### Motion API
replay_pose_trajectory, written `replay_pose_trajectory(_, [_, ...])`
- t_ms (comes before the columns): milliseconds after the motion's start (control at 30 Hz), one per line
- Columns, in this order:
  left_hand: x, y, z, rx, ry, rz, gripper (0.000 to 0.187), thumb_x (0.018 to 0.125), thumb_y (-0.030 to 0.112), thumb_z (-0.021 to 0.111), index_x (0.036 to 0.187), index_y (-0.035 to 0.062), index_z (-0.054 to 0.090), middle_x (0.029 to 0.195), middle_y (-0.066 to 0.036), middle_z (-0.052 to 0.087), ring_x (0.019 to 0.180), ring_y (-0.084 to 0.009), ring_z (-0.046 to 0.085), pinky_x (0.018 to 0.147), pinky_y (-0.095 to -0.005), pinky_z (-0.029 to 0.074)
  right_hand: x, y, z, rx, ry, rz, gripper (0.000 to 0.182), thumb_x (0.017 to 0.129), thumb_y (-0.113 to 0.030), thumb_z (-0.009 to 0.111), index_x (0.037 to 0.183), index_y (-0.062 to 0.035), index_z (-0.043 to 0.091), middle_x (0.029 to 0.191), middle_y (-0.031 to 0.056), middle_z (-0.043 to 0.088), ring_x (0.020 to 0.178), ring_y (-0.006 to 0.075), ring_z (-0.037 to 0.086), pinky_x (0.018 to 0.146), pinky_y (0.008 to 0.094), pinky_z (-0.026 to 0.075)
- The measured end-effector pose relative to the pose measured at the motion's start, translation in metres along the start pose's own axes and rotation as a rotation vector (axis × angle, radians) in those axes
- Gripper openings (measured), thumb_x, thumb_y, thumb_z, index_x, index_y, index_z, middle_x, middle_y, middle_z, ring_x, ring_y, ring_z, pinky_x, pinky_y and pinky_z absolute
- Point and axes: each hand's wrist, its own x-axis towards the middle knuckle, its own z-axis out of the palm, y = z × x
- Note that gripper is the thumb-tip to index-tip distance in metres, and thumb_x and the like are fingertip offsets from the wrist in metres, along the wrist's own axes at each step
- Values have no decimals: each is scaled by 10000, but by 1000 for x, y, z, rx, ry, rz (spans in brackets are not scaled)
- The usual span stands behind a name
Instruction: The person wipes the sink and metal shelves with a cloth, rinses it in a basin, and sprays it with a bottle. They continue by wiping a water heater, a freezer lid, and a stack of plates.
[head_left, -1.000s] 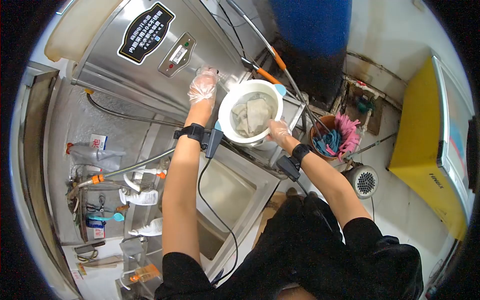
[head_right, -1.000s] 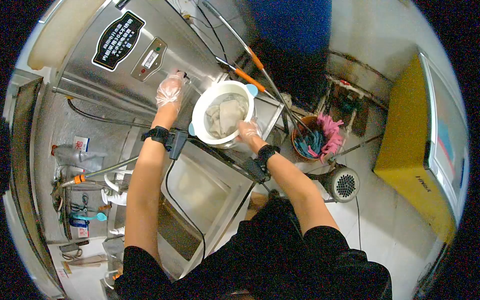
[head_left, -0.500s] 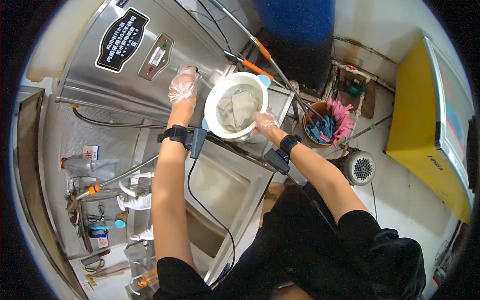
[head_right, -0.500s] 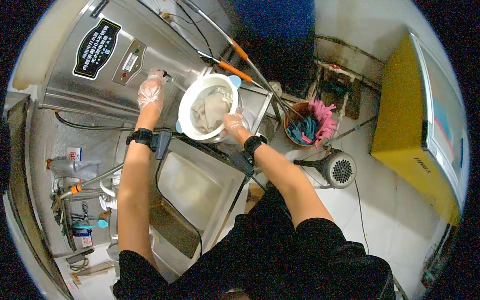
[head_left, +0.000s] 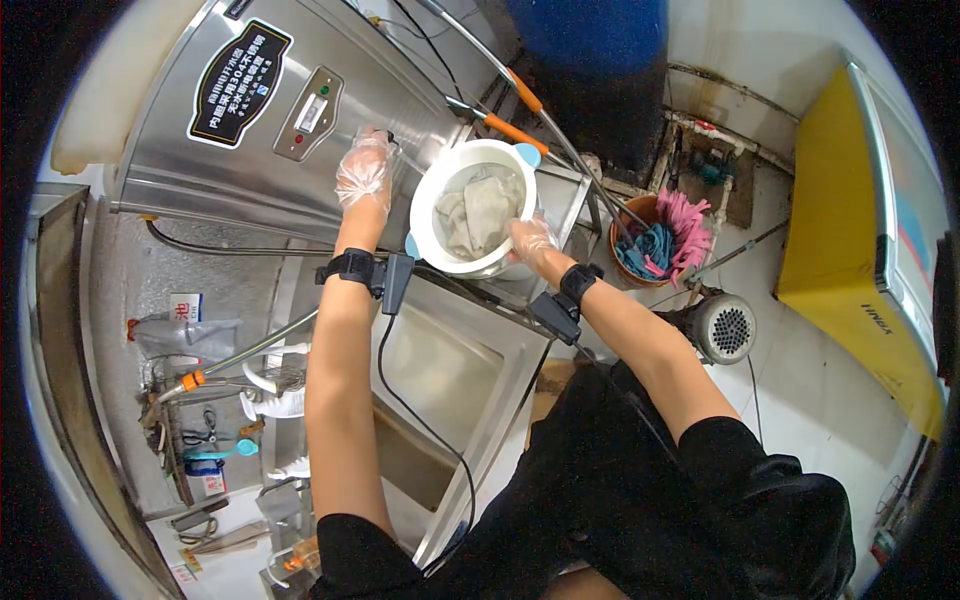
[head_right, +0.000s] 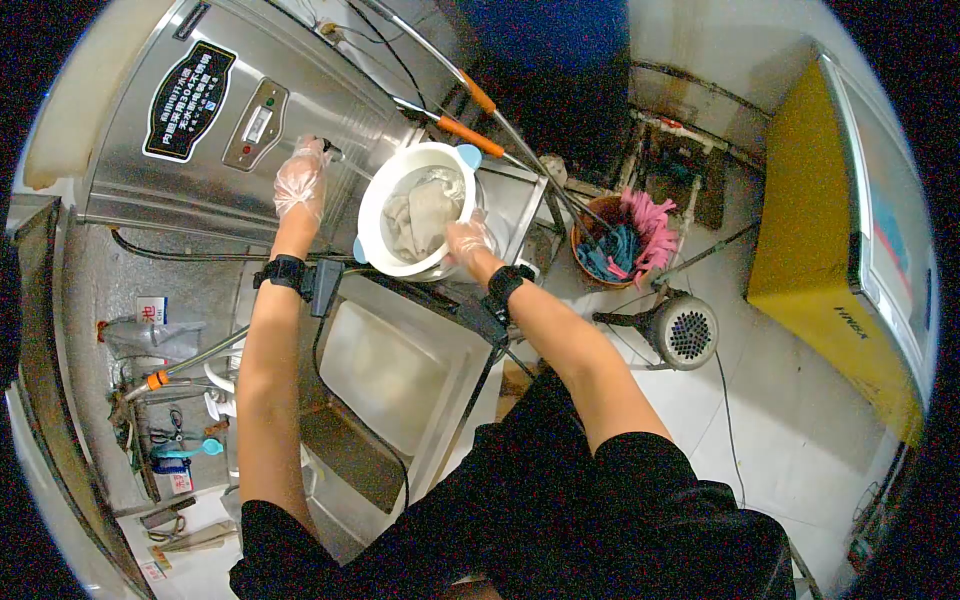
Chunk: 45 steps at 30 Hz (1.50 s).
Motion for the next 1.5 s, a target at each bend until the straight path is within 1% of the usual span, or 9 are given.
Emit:
replay_pose_trajectory(100, [1,-14,13,91,70,105,216,907,147,450,1000,32,607,1157,-167,604,992,-350,605,829,-374,510,-17,-15,-4,185,64,66,287,776,-149,525,917,71,644,737,154,647,533,229,622,451,312,522])
replay_pose_trajectory(233, [0,-8,3,223,102,262,183,905,143,456,966,41,595,1051,-169,606,913,-339,619,777,-375,518,-2,-2,-2,40,0,13,298,783,-163,530,919,79,639,702,147,638,510,212,608,422,303,503])
replay_pose_trajectory(467, [0,-11,9,132,86,167,168,886,113,473,979,45,595,1078,-169,604,922,-341,621,786,-374,523,4,9,2,31,5,-51,306,784,-170,530,923,80,637,754,152,647,550,218,620,436,308,517])
replay_pose_trajectory(733, [2,-13,9,229,119,231,176,884,92,460,986,50,597,1105,-182,613,945,-341,625,800,-373,528,-40,-35,-14,307,28,138,330,784,-181,534,956,79,643,797,154,654,587,220,633,458,297,533])
replay_pose_trajectory(867, [0,0,-2,162,126,193,178,878,84,462,986,52,600,1105,-179,616,945,-340,626,799,-373,531,-31,-29,-13,157,-21,101,327,786,-181,536,954,77,644,795,152,656,580,213,629,456,296,534])
replay_pose_trajectory(933, [0,7,-12,-1,-157,-89,485,975,355,342,1249,3,534,1322,-166,515,1188,-314,512,983,-336,392,-34,-29,-14,206,-20,95,327,787,-181,537,956,80,641,782,149,653,565,209,625,453,293,532])
replay_pose_trajectory(1067, [1,2,-5,-91,-133,-119,501,981,375,332,1267,12,526,1315,-158,527,1178,-303,525,970,-326,399,-26,-19,-11,189,-17,74,321,789,-170,535,961,81,636,772,148,651,555,209,621,447,292,526])
replay_pose_trajectory(1133, [1,-2,2,-23,16,37,165,856,84,498,981,53,601,1133,-177,611,978,-333,618,819,-376,526,4,14,0,90,-29,-99,314,790,-161,533,965,79,632,770,148,650,559,213,622,443,297,521])
replay_pose_trajectory(1500, [-2,0,0,46,27,62,196,885,113,477,1018,49,606,1197,-182,586,1054,-346,588,886,-375,502,-35,-35,-12,194,28,104,306,791,-160,532,950,79,637,756,149,652,542,216,622,447,307,517])
